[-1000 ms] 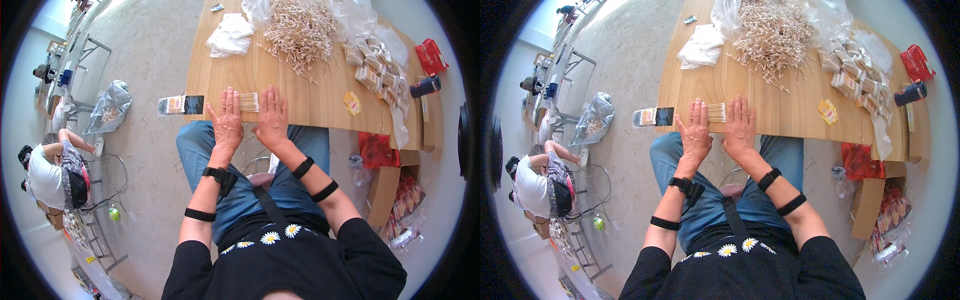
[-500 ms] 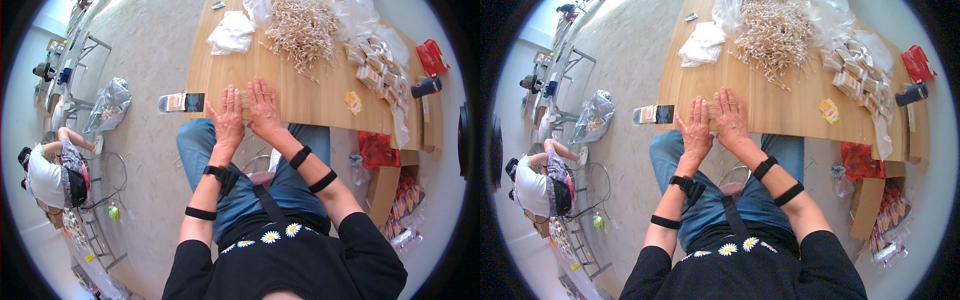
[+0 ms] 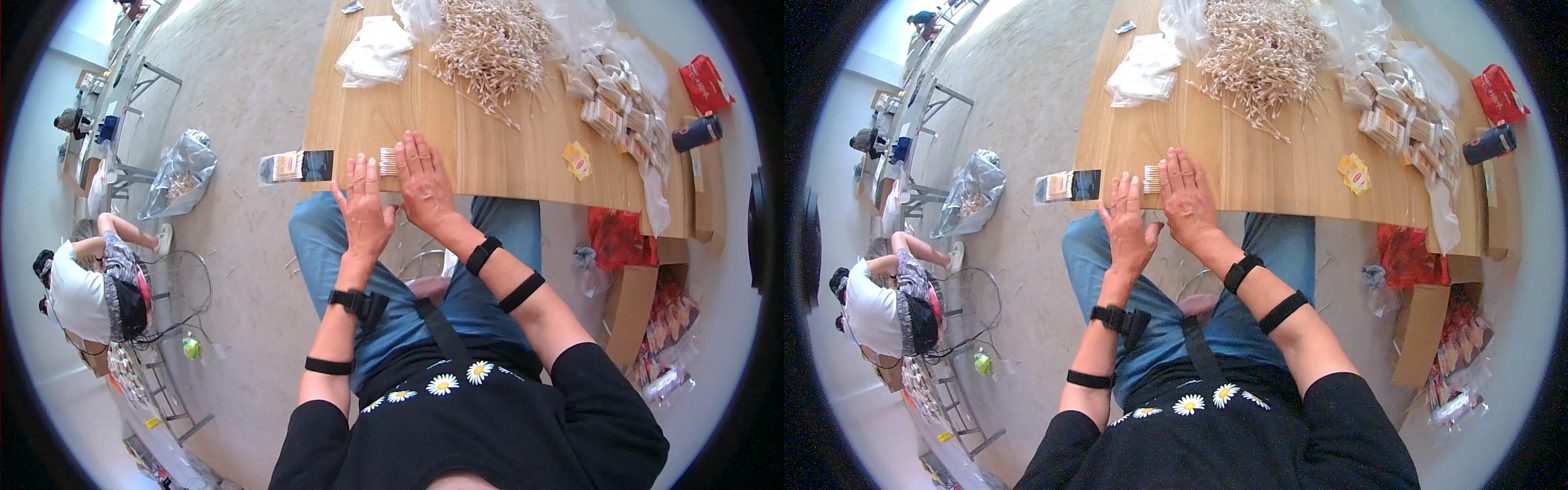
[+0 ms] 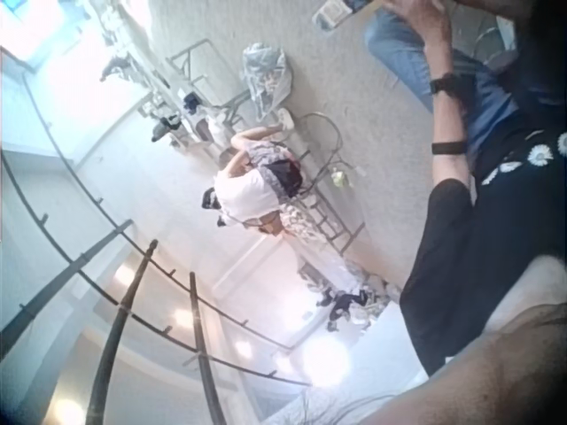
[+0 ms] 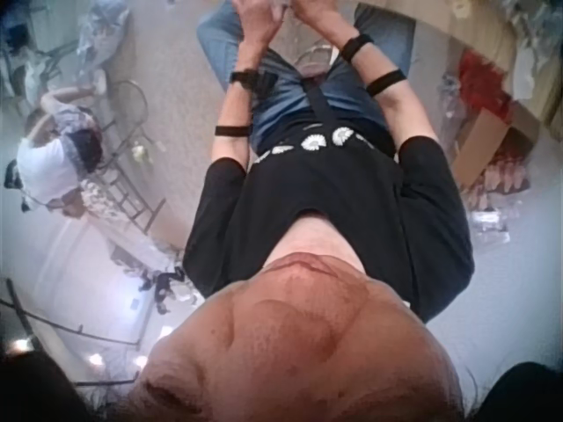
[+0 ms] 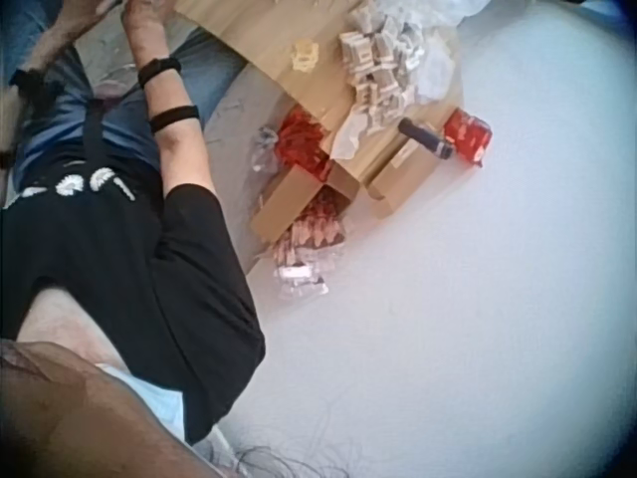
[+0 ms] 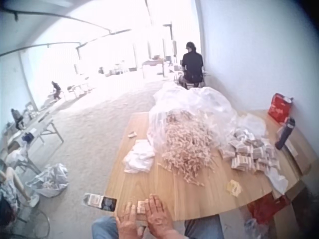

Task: The person picks up a plastic bag, removes a small card, and sets it aside before gathering cotton swabs into a row. They then place a sticker on the bundle and slide it into a plastic sleeve, repeating the process with more swabs.

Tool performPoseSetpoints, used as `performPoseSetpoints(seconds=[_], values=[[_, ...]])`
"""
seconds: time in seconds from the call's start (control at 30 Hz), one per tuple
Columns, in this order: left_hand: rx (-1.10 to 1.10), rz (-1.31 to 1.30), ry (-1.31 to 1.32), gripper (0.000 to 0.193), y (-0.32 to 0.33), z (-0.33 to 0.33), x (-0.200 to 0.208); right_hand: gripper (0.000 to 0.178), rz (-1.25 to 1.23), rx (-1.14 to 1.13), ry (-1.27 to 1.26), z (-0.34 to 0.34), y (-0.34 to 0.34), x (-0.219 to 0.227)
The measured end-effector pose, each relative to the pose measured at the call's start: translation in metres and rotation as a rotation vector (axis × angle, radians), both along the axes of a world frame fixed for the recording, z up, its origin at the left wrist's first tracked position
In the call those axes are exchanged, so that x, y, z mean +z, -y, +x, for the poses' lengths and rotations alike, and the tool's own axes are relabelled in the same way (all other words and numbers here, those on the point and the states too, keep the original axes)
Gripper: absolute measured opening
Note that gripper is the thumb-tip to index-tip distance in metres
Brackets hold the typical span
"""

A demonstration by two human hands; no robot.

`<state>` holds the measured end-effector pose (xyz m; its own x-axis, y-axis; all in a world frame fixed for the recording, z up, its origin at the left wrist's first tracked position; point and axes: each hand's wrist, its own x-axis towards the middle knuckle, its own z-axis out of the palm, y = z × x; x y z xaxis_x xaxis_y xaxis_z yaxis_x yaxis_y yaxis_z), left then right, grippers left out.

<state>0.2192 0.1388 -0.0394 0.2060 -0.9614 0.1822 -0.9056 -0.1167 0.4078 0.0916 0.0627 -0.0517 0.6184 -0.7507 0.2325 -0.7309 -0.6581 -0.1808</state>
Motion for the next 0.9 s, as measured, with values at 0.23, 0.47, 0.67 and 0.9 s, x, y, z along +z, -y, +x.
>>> performPoseSetpoints(seconds=[0.23,0.47,0.67,0.9], values=[[0.042,-0.061,-0.079,0.07,-0.0092,-0.0032,0.0005,0.088,0.037,-0.008,-0.013,0.0014,-0.0028,0.0068],[0.056,-0.069,-0.065,0.064,-0.0083,-0.006,0.0007,0.087,0.025,-0.019,0.001,0.0008,-0.0028,0.0049],[0.064,-0.075,-0.039,0.059,-0.0074,-0.0061,0.0017,0.086,0.034,-0.023,-0.016,0.0012,-0.0026,0.0054],[0.061,-0.062,0.026,0.057,-0.0112,-0.0058,0.0026,0.086,0.012,-0.025,-0.015,0.0021,-0.0022,0.0025]])
